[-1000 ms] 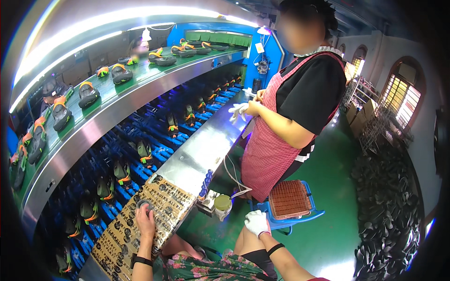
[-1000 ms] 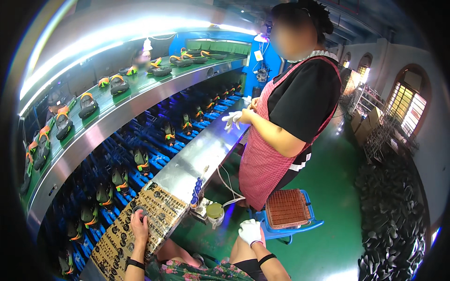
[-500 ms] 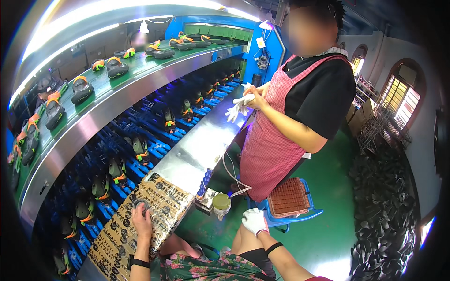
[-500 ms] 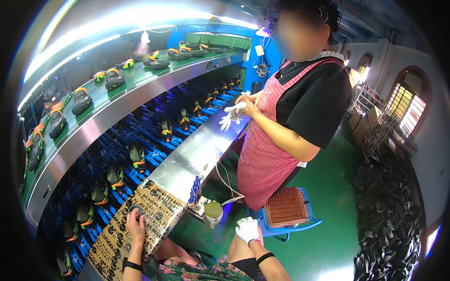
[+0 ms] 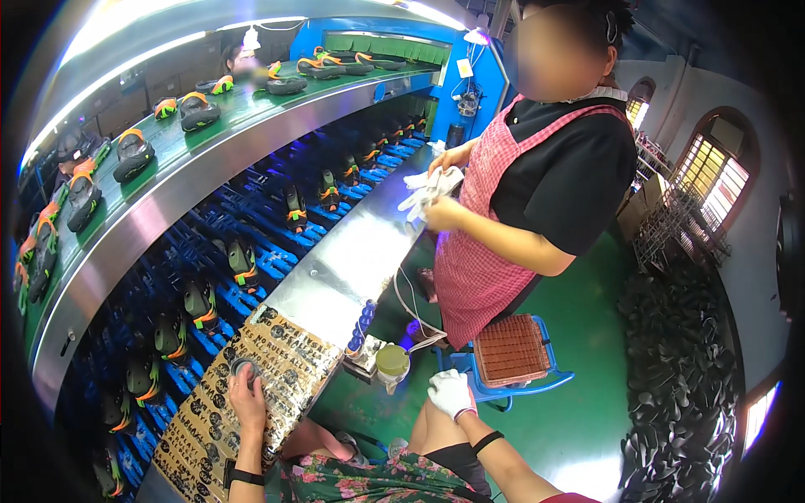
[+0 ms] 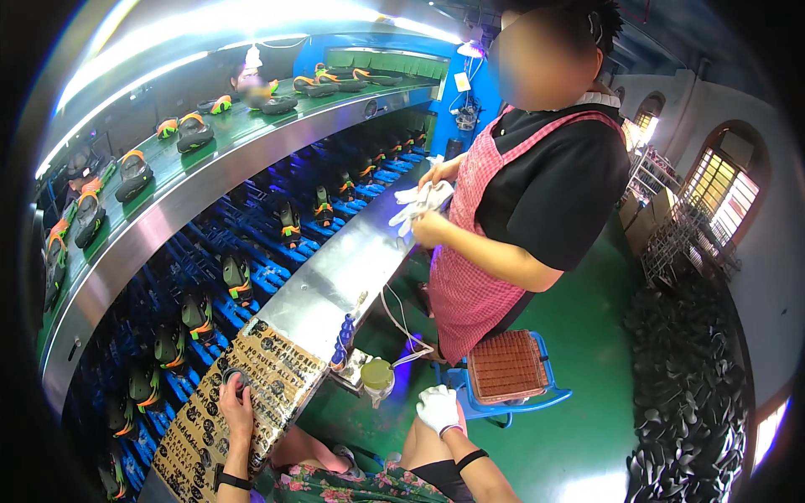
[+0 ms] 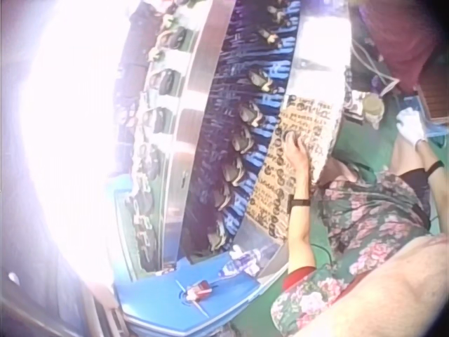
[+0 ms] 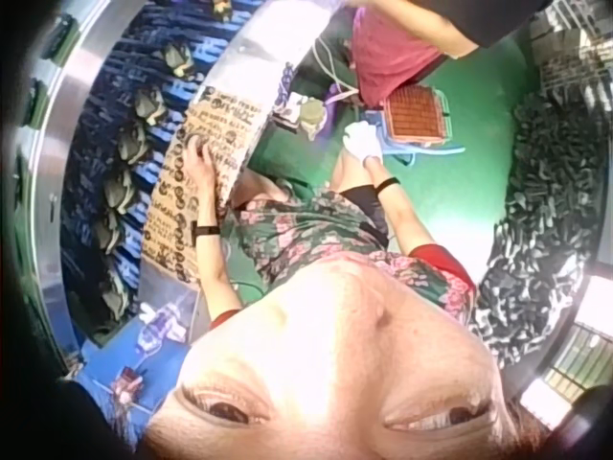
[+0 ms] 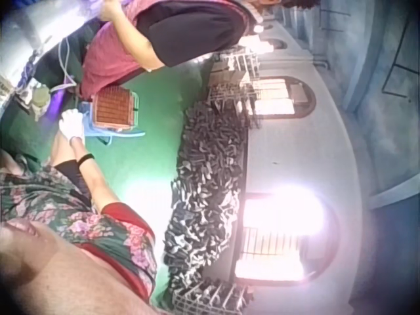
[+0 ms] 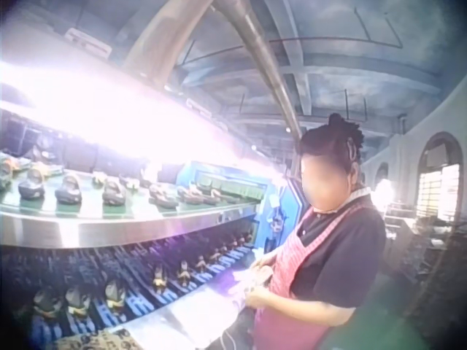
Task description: Inspecting and handling small round black shoe components at an assembly line.
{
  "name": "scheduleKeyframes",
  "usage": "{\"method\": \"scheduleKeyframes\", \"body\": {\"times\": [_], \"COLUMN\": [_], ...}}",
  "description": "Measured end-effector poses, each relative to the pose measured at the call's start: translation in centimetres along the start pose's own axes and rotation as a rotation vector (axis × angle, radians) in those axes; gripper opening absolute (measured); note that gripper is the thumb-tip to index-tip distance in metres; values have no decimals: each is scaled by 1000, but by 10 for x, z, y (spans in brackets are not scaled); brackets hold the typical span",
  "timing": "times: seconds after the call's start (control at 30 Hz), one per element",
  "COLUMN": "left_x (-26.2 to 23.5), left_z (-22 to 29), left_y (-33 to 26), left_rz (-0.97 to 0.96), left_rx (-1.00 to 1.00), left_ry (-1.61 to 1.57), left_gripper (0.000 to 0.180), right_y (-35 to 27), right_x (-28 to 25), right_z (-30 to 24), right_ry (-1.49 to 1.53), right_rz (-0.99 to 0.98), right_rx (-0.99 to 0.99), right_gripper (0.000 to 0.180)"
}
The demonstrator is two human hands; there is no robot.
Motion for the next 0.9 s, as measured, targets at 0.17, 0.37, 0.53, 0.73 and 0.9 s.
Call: {"method": "scheduleKeyframes", "body": {"times": [0.17, 0.37, 0.53, 0.73, 0.9], "left_x": [1, 1, 1, 2, 2], "left_z": [-1, -5, -4, -5, -5], "left_y": [0, -1, -1, -1, -1], "left_rz": [23, 12, 19, 10, 4], "left_rx": [29, -15, -8, -3, 4], "left_ry": [19, -1, 14, 24, 28], "left_gripper": [37, 36, 34, 32, 33], "right_y": [2, 1, 2, 0, -1], "right_x": [4, 1, 2, -4, -6], "right_z": [1, 1, 2, 2, 2], "right_ry": [-15, 15, -48, 1, -1], "right_rz": [-57, 87, -106, -100, -100], "right_rx": [27, -38, 44, 56, 66], "right_gripper": [29, 22, 30, 30, 30]}}
Point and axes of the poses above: each hand's wrist, its own y-axis towards the middle knuckle, its own x-axis out of the palm, z = x × y, the point moved 5 cm from there along y, towards the middle knuckle, and after that the axes turned 7 degrees about x, right-handed, at the moved point
